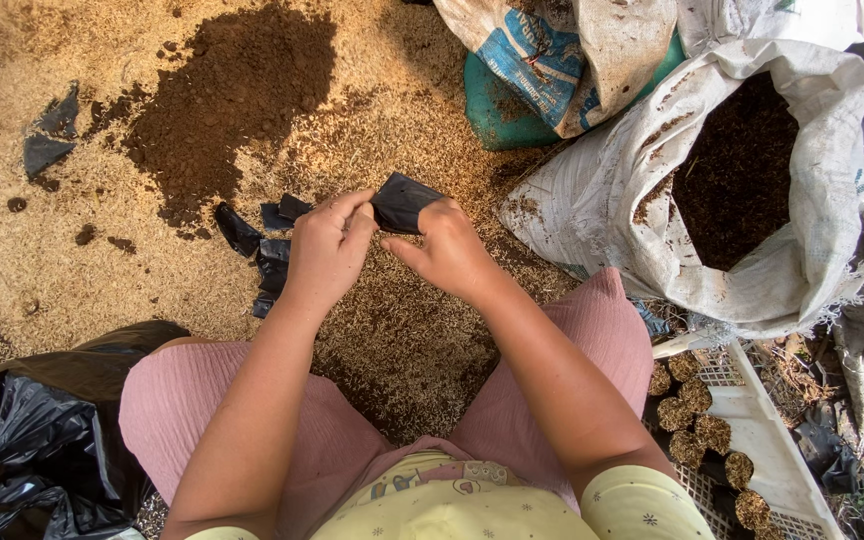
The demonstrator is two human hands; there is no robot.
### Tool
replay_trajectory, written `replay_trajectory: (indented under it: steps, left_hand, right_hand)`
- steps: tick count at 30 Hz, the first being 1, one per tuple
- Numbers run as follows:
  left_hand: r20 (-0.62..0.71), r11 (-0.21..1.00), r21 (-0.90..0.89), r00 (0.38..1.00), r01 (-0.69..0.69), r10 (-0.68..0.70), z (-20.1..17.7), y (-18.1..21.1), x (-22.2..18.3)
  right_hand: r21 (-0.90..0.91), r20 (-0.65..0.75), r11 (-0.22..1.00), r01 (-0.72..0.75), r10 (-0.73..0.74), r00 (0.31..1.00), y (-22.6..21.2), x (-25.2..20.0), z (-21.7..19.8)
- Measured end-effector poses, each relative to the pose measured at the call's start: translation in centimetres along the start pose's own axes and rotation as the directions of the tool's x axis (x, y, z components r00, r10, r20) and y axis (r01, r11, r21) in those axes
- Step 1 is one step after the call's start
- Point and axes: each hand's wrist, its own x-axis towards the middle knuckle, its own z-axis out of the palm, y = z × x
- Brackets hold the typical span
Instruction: The person scoops a granular material from a large pile on the ground and packs it into small black plastic bags. They fold the top of each bag to seal it and place the finished packages into a white plastic crate.
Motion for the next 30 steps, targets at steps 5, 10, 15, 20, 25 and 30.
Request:
replay_trajectory:
  steps: [5,10,15,20,25,30]
  left_hand:
    - [0.123,0.97,0.232,0.991,-0.077,0.049,-0.1,0.3,-0.1]
    - [-0.076,0.85,0.478,0.954,-0.221,0.29,-0.6,1.6,-0.3]
    - [0.086,0.906,0.422,0.993,0.032,-0.075,-1.1,1.8,0.1]
    - [0.132,0.862,0.506,0.99,-0.033,-0.04,-2.3,-1.8,-0.4]
    - [0.136,0.849,0.456,0.964,-0.267,0.23,-4.9,-7.4,-1.8]
    - [0.114,0.876,0.455,0.986,-0.16,0.12,-6.0,-13.2,-4.0]
  right_hand:
    - [-0.299,-0.007,0.945,0.132,-0.141,0.99,0.6,0.4,1.5]
    - [-0.471,-0.01,0.852,0.231,-0.266,0.964,1.1,0.6,2.7]
    - [-0.651,0.012,0.705,0.282,-0.362,0.932,0.5,0.3,5.2]
    - [-0.69,-0.016,0.654,0.309,-0.441,0.898,-2.2,0.2,6.8]
    - [-0.457,-0.161,0.8,0.389,-0.505,0.848,-6.5,-3.4,1.3]
    - [-0.394,-0.352,0.891,0.225,-0.372,0.859,-5.8,-17.8,-12.9]
